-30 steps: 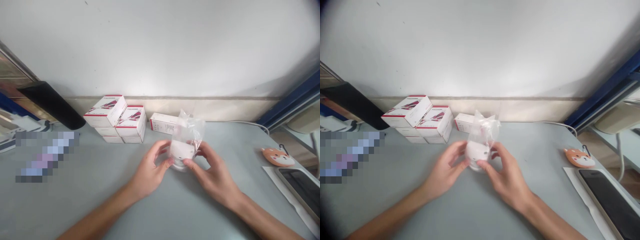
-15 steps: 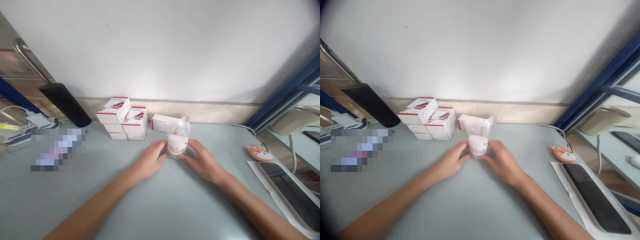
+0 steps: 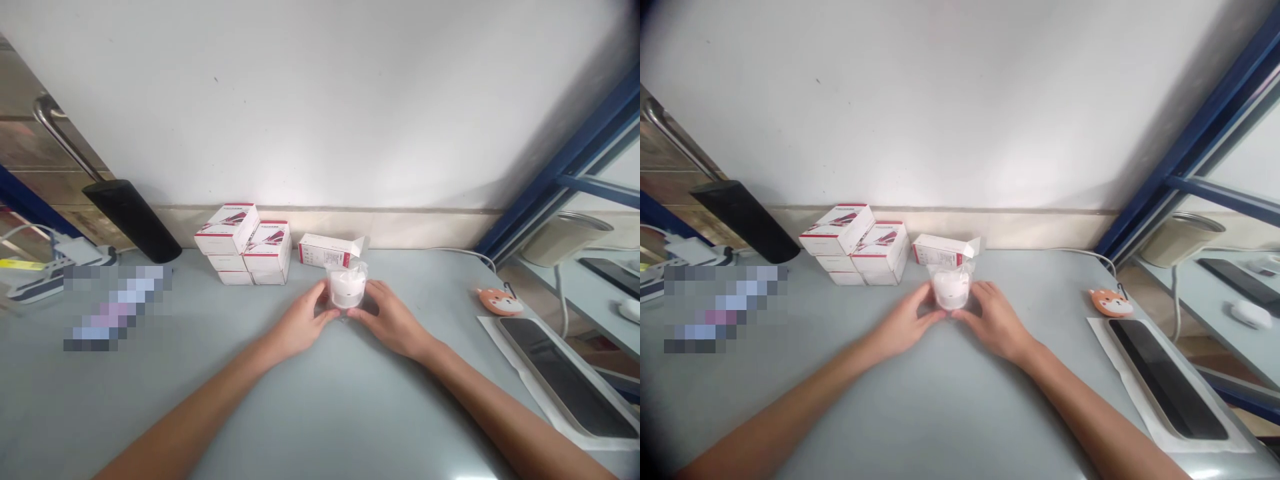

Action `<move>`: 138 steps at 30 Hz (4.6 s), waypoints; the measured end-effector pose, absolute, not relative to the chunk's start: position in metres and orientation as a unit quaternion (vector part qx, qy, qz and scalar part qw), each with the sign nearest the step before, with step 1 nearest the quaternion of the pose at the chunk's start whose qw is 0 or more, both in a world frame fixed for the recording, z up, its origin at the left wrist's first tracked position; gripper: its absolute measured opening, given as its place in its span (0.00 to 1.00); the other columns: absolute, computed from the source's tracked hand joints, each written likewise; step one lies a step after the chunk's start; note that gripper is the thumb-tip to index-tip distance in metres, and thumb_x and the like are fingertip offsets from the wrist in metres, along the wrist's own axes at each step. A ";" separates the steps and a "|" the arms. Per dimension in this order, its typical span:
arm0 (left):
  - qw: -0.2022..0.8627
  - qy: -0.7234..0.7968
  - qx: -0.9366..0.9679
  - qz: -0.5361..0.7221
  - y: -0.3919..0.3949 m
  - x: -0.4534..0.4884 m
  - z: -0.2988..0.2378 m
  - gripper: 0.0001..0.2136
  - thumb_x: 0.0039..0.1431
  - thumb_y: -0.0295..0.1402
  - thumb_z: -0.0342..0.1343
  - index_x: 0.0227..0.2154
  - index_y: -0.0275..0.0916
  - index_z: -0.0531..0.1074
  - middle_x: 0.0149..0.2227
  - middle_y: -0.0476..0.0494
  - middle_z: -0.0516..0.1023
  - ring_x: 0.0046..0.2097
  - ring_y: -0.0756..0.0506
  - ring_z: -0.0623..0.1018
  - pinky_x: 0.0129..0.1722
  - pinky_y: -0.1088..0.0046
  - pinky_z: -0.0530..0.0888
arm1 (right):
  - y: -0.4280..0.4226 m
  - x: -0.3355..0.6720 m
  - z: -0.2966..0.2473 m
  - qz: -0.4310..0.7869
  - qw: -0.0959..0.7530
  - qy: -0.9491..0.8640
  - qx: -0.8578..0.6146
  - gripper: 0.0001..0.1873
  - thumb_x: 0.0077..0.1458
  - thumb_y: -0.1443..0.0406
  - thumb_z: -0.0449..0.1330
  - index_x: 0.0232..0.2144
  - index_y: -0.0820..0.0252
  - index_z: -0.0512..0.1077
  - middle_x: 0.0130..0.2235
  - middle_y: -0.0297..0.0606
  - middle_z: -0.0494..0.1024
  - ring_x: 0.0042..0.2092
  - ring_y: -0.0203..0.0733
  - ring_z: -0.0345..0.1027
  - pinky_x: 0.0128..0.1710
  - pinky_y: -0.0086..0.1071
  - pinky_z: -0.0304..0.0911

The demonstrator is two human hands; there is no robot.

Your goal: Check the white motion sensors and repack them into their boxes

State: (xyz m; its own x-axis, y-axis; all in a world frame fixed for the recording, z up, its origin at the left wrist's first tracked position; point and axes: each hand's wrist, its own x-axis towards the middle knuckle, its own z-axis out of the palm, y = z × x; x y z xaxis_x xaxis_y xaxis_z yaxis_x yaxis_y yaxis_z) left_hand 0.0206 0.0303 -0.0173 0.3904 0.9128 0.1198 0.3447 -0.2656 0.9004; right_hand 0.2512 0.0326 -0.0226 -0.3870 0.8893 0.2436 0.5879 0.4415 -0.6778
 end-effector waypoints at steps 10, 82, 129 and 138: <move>0.480 0.414 0.665 0.396 0.027 0.023 -0.011 0.29 0.56 0.44 0.71 0.58 0.43 0.70 0.59 0.38 0.79 0.61 0.34 0.77 0.60 0.57 0.73 | 0.029 0.248 -0.021 0.259 0.286 -0.806 -0.449 0.11 0.66 0.58 0.62 0.49 0.53 0.76 0.51 0.44 0.79 0.53 0.53 0.71 0.55 0.51 0.67; 0.267 0.433 0.725 0.464 0.026 0.016 -0.003 0.40 0.58 0.37 0.70 0.70 0.59 0.56 0.77 0.44 0.46 0.76 0.31 0.54 0.72 0.48 0.59 | 0.026 0.250 0.003 0.550 0.481 -0.540 -0.418 0.21 0.61 0.51 0.67 0.50 0.56 0.74 0.47 0.42 0.79 0.39 0.43 0.74 0.39 0.39 0.73; 0.718 0.287 0.483 0.411 0.021 0.016 0.023 0.25 0.63 0.34 0.67 0.61 0.46 0.68 0.62 0.39 0.76 0.52 0.38 0.84 0.63 0.55 0.72 | 0.039 0.266 -0.009 0.643 0.394 -0.483 -0.445 0.22 0.62 0.46 0.64 0.30 0.57 0.70 0.29 0.31 0.65 0.34 0.37 0.54 0.37 0.32 0.52; 0.543 0.444 0.587 0.404 0.026 0.019 0.009 0.23 0.61 0.57 0.61 0.40 0.41 0.66 0.24 0.50 0.77 0.26 0.46 0.81 0.30 0.70 0.75 | 0.035 0.260 -0.008 0.600 0.417 -0.516 -0.447 0.20 0.63 0.50 0.63 0.28 0.55 0.64 0.30 0.32 0.63 0.34 0.39 0.55 0.36 0.32 0.56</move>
State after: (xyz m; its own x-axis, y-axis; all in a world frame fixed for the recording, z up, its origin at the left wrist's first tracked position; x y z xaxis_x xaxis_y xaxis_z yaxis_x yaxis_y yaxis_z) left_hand 0.0187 0.0263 0.0088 0.2790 0.9603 -0.0086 0.0827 -0.0151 0.9965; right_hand 0.2595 0.0353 -0.0077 -0.2526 0.9617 -0.1065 -0.0394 -0.1202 -0.9920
